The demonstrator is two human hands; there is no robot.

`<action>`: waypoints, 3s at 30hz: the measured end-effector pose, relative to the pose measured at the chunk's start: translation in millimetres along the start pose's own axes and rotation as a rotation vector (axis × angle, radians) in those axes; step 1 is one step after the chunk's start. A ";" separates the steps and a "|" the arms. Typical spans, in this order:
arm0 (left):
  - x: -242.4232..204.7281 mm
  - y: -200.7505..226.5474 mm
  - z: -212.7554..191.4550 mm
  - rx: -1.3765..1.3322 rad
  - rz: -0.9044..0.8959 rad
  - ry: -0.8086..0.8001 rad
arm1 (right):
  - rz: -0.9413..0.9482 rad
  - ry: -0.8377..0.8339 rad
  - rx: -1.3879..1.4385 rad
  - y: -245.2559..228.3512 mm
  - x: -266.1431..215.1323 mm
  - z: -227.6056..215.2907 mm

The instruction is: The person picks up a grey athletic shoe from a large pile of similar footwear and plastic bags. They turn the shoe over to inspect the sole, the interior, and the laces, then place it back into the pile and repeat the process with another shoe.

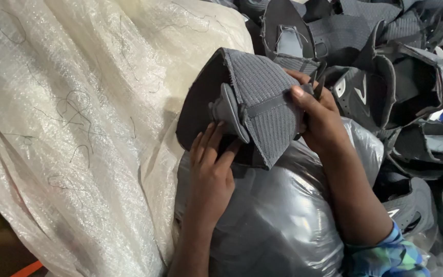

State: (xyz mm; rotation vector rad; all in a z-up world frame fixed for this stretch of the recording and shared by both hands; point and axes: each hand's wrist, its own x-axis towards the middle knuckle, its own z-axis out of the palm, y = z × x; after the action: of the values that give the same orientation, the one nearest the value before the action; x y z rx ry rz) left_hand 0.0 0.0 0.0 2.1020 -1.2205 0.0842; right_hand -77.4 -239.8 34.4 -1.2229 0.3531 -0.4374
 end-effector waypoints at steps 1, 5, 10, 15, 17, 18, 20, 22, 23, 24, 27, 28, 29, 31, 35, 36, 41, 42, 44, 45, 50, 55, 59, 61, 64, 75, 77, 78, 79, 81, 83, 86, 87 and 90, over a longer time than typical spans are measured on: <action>0.6 1.5 -1.6 -0.001 0.002 -0.001 | -0.001 0.002 0.000 3.2 -2.8 -5.3; 4.8 5.6 -5.9 -0.043 -0.057 0.096 | -0.225 -0.040 0.142 3.8 -8.3 -17.1; 3.3 6.8 -11.0 -0.119 -0.121 0.105 | -0.358 0.066 0.110 -4.5 -13.6 -5.0; 2.2 5.4 -6.6 -0.103 -0.107 0.084 | -0.367 0.063 0.109 -1.0 -13.9 -10.3; 2.1 3.6 -5.6 -0.107 -0.099 0.085 | -0.370 0.058 0.091 -1.3 -13.3 -9.7; 1.9 2.8 -5.1 -0.112 -0.091 0.085 | -0.372 0.054 0.073 -1.4 -13.3 -9.5; 1.7 2.5 -5.6 -0.132 -0.101 0.086 | -0.361 0.060 0.096 -0.8 -11.1 -9.0; 2.0 1.7 -2.9 -0.157 -0.105 0.088 | -0.356 0.068 0.114 1.2 -11.0 -14.4; 1.2 0.6 -1.0 -0.204 -0.120 0.104 | -0.343 0.008 0.209 4.2 -11.9 -18.9; 0.5 -0.6 0.8 -0.251 -0.135 0.119 | -0.330 -0.053 0.304 7.3 -12.6 -23.4; -0.6 -8.4 0.2 -0.716 -0.376 0.048 | -0.295 -0.126 0.367 -6.9 -16.9 -15.9; -4.2 -20.3 7.9 -0.717 -0.375 0.047 | -0.297 -0.125 0.366 0.3 -16.2 -26.9; -8.5 -31.7 15.6 -1.080 -0.334 0.118 | -0.236 -0.075 0.439 7.2 -15.0 -37.7; -11.4 -41.1 22.9 -1.441 -0.282 0.194 | -0.174 -0.027 0.511 10.6 -10.0 -46.5; -44.4 -79.9 76.1 -1.844 -0.233 0.297 | -0.081 -0.218 0.409 13.5 -1.8 -59.0; -69.4 -99.0 102.5 -1.884 -0.354 0.373 | -0.130 -0.272 0.311 19.6 -2.0 -67.6; -24.7 -43.5 28.2 -1.920 -0.335 0.311 | 0.050 -0.164 0.396 -3.7 4.1 -29.9; -28.1 -45.8 34.5 -1.926 -0.318 0.319 | 0.081 -0.059 0.420 -3.9 3.5 -29.3; -23.5 -42.4 29.1 -1.923 -0.315 0.316 | 0.039 -0.126 0.397 4.8 7.3 -42.3; -23.8 -40.2 26.0 -1.914 -0.324 0.328 | 0.014 -0.201 0.378 10.4 8.5 -48.4; -51.2 -74.2 70.2 -1.951 -0.236 0.328 | -0.074 -0.181 0.208 4.9 8.7 -33.0; -24.2 -41.0 22.7 -1.594 -0.269 0.378 | -0.063 -0.083 0.112 5.2 8.1 -29.6; -28.2 -44.1 19.7 -2.155 -0.231 0.362 | -0.018 -0.004 0.060 -8.1 8.0 -7.7; -23.6 -37.2 8.5 -2.261 -0.235 0.411 | 0.004 0.063 -0.019 -12.1 9.0 -0.9; -28.2 -40.1 12.5 -2.245 -0.157 0.351 | -0.058 -0.078 -0.004 2.2 11.1 -16.3; -46.8 -57.0 55.2 -1.735 -0.140 0.472 | -0.422 -0.254 -0.829 -2.7 -22.3 -15.9; -48.4 -57.9 55.3 -1.793 -0.163 0.487 | -0.408 -0.350 -1.016 -20.2 -25.1 26.9; -48.7 -58.2 55.8 -1.854 -0.184 0.497 | -0.394 -0.441 -1.202 -29.2 -26.9 47.8; -43.1 -53.0 47.4 -1.856 -0.187 0.500 | -0.391 -0.444 -1.203 -26.6 -25.6 49.8; -32.4 -42.7 30.4 -1.937 -0.155 0.450 | -0.458 -0.477 -1.216 -21.1 -24.1 53.7; -31.8 -42.8 29.1 -1.987 -0.171 0.446 | -0.484 -0.470 -1.202 -16.7 -24.8 49.0; -30.8 -43.8 27.4 -2.053 -0.189 0.428 | -0.543 -0.477 -1.209 -19.9 -26.0 53.7; -30.2 -44.2 27.1 -2.071 -0.192 0.416 | -0.574 -0.492 -1.232 -22.8 -26.4 57.1; -25.6 -41.2 23.9 -2.002 -0.150 0.425 | -0.513 -0.529 -1.189 -16.3 -28.3 53.7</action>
State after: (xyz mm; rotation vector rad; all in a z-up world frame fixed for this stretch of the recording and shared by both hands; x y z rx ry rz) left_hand 11.6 17.8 -49.7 0.3140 -0.3241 -0.5178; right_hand -78.0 -186.1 67.0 -2.5443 -0.2362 -0.3008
